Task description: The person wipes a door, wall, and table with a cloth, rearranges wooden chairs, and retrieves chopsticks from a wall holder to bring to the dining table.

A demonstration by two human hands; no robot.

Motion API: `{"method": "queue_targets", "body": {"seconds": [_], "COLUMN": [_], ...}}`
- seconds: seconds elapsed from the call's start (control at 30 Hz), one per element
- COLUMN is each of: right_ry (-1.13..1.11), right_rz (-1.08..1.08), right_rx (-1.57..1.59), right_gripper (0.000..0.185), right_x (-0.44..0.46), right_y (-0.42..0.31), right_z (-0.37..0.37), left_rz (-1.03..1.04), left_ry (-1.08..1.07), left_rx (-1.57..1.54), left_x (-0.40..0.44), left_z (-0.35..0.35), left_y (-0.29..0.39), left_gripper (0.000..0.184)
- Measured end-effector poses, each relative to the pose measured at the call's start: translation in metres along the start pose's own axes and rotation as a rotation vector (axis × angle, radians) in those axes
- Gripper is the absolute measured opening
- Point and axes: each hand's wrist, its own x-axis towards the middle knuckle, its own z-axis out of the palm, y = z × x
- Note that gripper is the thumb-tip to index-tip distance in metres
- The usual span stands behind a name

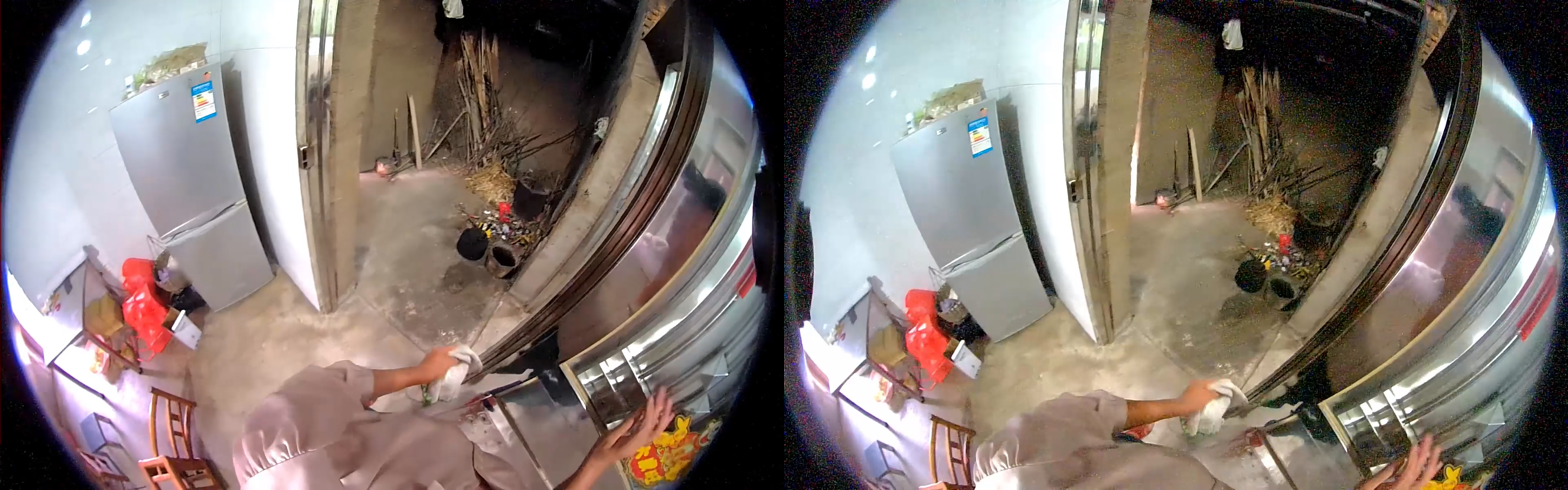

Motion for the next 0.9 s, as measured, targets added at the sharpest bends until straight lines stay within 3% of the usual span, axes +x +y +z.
{"method": "queue_targets", "body": {"seconds": [0.07,0.13,0.2,0.27,0.3,0.4,0.6,0.63,0.73,0.77,0.87,0.9], "right_ry": [-0.036,-0.177,-0.343,-0.685,-0.597,-1.009,-1.336,-1.305,-1.417,-1.288,-1.43,-1.446], "right_rz": [0.027,0.328,0.561,0.545,0.317,0.517,0.717,0.651,0.546,0.555,0.379,0.222], "right_rx": [0.14,0.636,0.765,0.795,0.725,1.015,1.636,1.599,1.348,1.48,1.347,1.148], "right_gripper": [0.026,0.024,0.021,0.031,0.023,0.055,0.095,0.075,0.047,0.026,0.025,0.026], "right_x": [-0.007,-0.036,-0.051,-0.07,-0.079,-0.107,-0.148,-0.142,-0.137,-0.149,-0.13,-0.119], "right_y": [-0.028,-0.045,-0.076,-0.089,-0.103,-0.149,-0.277,-0.304,-0.367,-0.389,-0.444,-0.463], "right_z": [0.003,0.019,0.036,0.057,0.073,0.093,0.143,0.148,0.166,0.177,0.184,0.184], "left_rz": [-0.31,-0.434,-0.49,-0.476,-0.573,-0.572,-0.331,-0.282,-0.146,-0.151,-0.285,-0.32], "left_ry": [0.001,0.078,0.112,0.109,0.096,0.059,-0.238,-0.252,-0.155,-0.074,0.105,0.186], "left_rx": [-0.238,-0.373,-0.543,-0.749,-0.696,-0.711,-0.577,-0.509,-0.274,-0.209,-0.129,-0.143], "left_x": [-0.013,-0.025,-0.032,-0.032,-0.04,-0.056,-0.087,-0.091,-0.108,-0.118,-0.148,-0.162], "left_z": [-0.038,-0.083,-0.099,-0.108,-0.129,-0.145,-0.21,-0.222,-0.267,-0.291,-0.357,-0.374], "left_y": [0.018,0.065,0.067,0.037,0.075,0.084,0.103,0.093,0.057,0.051,0.016,0.001], "left_gripper": [0.033,0.035,0.037,0.04,0.049,0.056,0.057,0.055,0.052,0.053,0.056,0.055]}}
